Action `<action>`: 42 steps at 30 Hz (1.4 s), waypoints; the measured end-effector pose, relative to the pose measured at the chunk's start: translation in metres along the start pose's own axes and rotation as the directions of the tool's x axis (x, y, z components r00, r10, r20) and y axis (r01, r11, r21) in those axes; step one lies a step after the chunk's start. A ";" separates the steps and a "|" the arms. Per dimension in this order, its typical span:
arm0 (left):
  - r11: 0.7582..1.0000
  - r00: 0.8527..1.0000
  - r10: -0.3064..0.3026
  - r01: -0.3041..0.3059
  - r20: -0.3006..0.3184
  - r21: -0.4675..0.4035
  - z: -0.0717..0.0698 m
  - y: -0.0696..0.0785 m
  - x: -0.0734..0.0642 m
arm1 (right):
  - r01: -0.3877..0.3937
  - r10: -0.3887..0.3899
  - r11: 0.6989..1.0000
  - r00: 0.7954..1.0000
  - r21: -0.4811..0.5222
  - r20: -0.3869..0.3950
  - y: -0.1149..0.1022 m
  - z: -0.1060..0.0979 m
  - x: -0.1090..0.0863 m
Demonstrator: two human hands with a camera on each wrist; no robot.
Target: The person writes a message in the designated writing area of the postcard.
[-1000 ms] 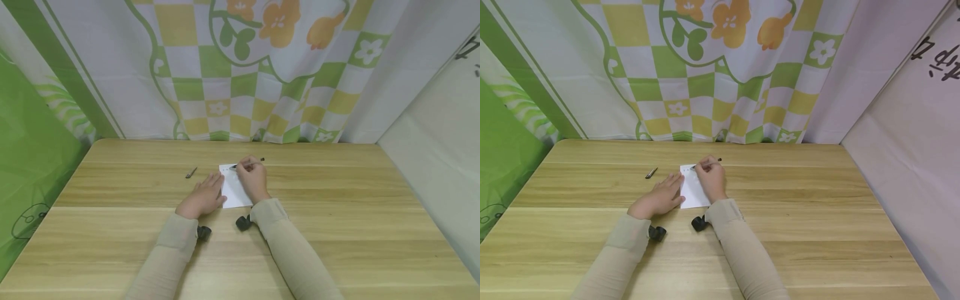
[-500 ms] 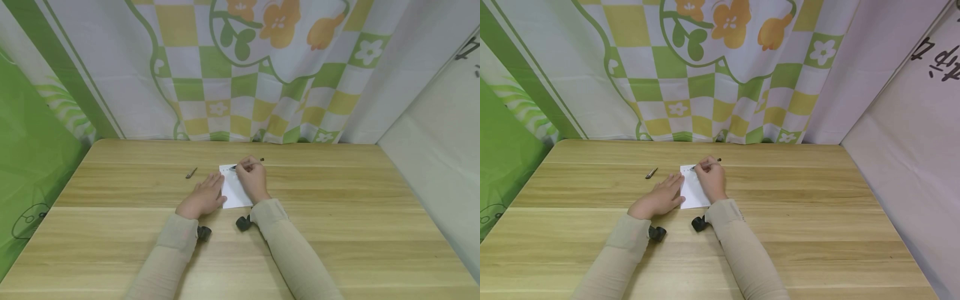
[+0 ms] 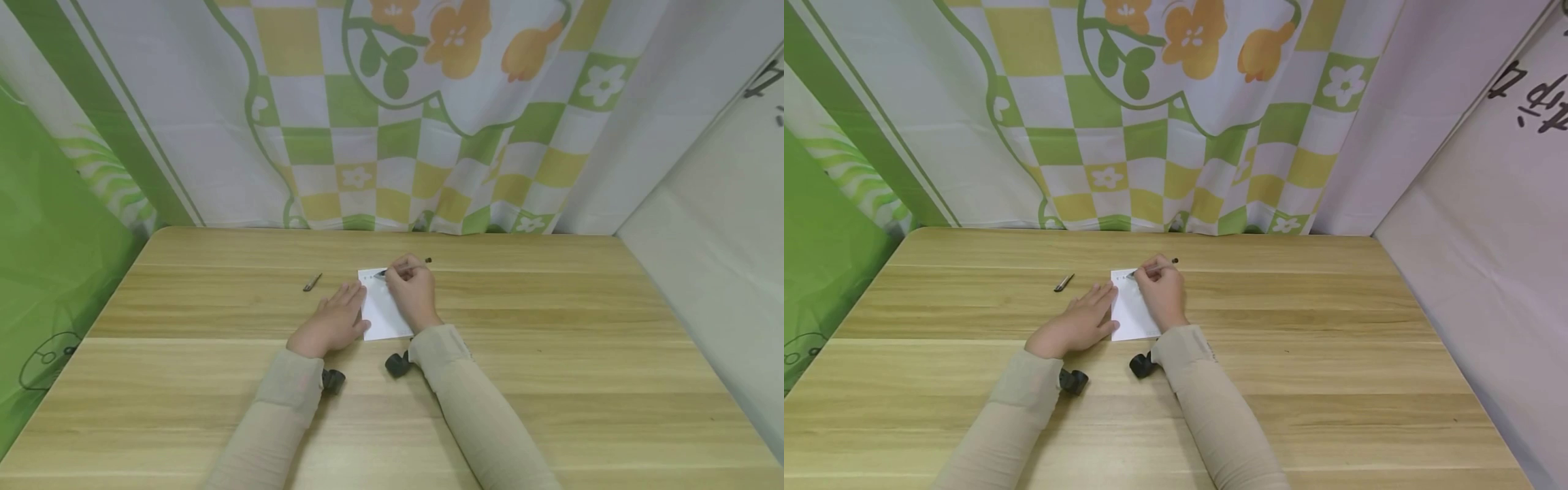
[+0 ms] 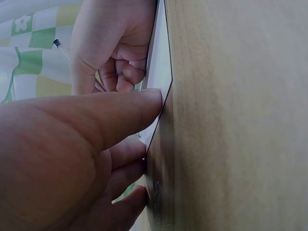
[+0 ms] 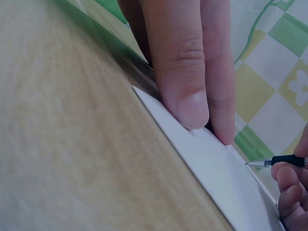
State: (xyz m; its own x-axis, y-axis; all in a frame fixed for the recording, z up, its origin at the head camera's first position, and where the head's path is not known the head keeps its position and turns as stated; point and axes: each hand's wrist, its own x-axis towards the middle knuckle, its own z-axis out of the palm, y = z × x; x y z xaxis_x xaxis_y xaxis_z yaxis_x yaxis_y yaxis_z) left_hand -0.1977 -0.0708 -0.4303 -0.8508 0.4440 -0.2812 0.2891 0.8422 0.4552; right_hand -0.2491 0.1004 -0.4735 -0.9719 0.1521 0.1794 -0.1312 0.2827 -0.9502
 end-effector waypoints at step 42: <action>1.000 1.000 -0.005 0.005 0.012 -0.007 0.007 -0.009 0.008 | -0.003 0.003 1.000 1.000 -0.017 -0.014 0.002 0.000 0.002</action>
State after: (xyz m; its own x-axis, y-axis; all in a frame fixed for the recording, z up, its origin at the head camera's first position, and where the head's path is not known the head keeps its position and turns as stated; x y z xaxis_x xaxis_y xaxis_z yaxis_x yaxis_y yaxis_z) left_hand -0.2044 -0.0725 -0.4427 -0.8470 0.4431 -0.2937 0.2814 0.8424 0.4596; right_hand -0.2511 0.1014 -0.4746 -0.9695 0.1660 0.1802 -0.1249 0.2980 -0.9464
